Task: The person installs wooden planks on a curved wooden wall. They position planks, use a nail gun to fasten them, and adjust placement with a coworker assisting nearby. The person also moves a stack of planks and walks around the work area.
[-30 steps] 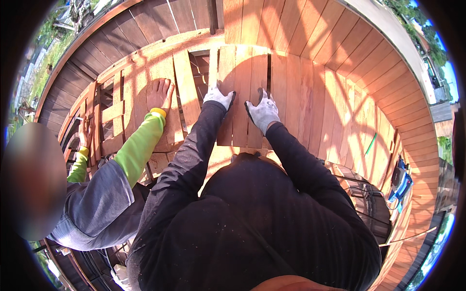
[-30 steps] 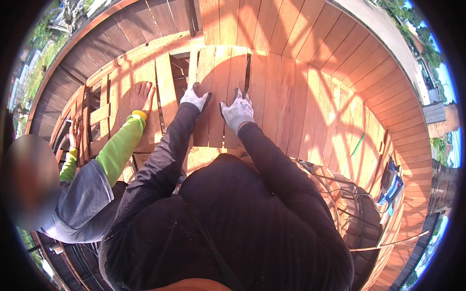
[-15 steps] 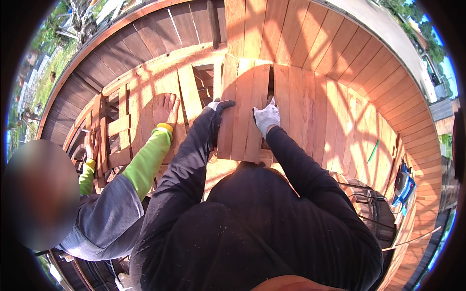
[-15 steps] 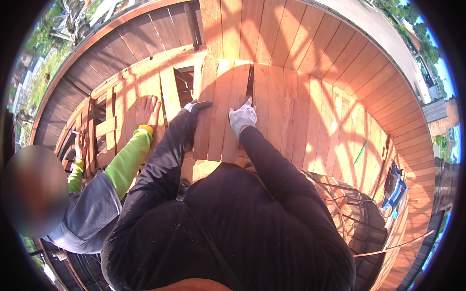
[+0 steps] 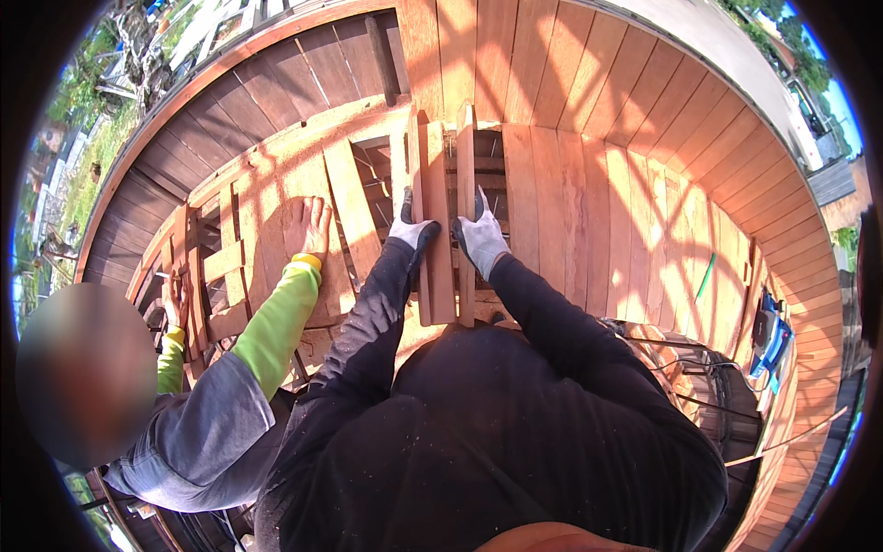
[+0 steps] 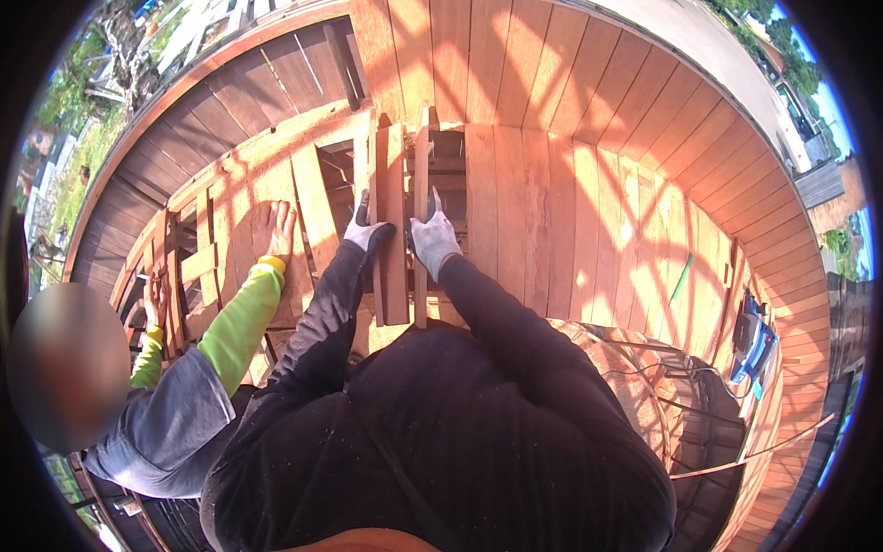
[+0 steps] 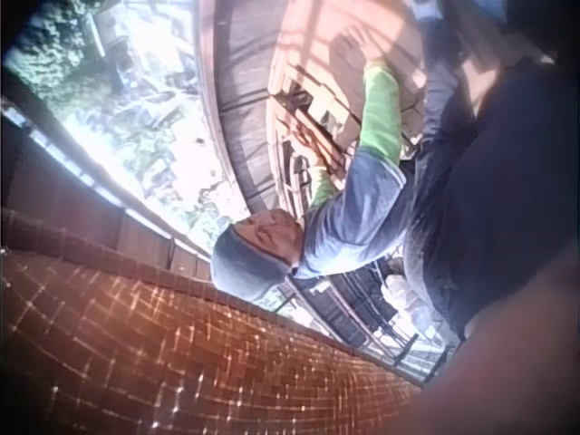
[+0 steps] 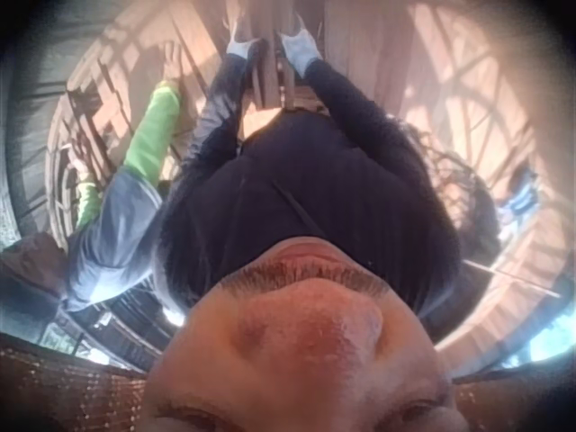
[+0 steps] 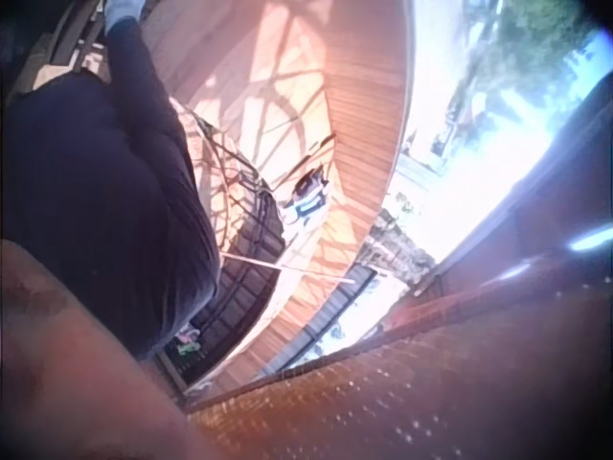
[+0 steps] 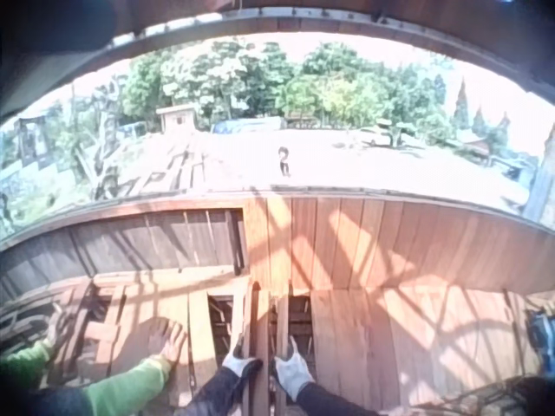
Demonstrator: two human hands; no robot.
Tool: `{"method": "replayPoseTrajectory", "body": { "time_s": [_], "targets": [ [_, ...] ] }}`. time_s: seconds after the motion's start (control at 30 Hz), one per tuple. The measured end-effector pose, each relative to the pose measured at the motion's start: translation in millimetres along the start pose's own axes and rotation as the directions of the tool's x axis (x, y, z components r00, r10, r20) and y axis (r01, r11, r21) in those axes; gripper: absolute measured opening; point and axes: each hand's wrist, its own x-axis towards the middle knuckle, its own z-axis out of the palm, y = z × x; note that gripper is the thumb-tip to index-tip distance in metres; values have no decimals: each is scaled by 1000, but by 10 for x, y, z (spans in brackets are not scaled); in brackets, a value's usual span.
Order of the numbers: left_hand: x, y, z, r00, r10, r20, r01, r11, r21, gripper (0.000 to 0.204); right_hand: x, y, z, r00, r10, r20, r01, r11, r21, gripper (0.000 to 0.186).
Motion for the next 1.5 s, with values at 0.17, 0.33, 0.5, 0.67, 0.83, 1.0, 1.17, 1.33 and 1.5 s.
{"method": "replayPoseTrajectory", "body": {
  "time_s": [0.17,0.33,0.5,0.67,0.83,1.0,1.17,1.33,1.5],
  "targets": [
    [-301,320,-98,1000,-5,-11,1,942,-336,89,313,377,7,986,157,-54,-151,984,95,74],
    [-511,548,-103,997,77,-30,-82,921,-381,90,336,312,16,975,189,-115,-183,981,58,71],
    [-742,636,-144,994,50,-98,-81,938,-338,82,312,148,92,971,96,-217,-129,981,-146,72],
    [-854,754,-284,975,145,-168,-180,960,-214,83,410,152,201,995,94,-43,-98,991,-93,75],
    [-897,744,-360,952,177,-250,-249,922,-295,84,341,296,320,1000,-26,-1,26,995,101,70],
    [-908,682,-402,946,166,-279,-256,910,-326,85,269,73,342,996,38,-78,-47,993,-109,72],
    [-952,656,-493,959,103,-265,-194,918,-347,79,218,-84,496,978,-140,152,155,984,-93,71],
    [-939,629,-515,941,180,-288,-276,899,-339,77,342,-27,566,986,-138,96,155,969,-190,68],
    [-965,666,-519,940,165,-299,-266,902,-341,77,342,-35,628,974,-213,71,223,956,-188,69]
  ]
}}
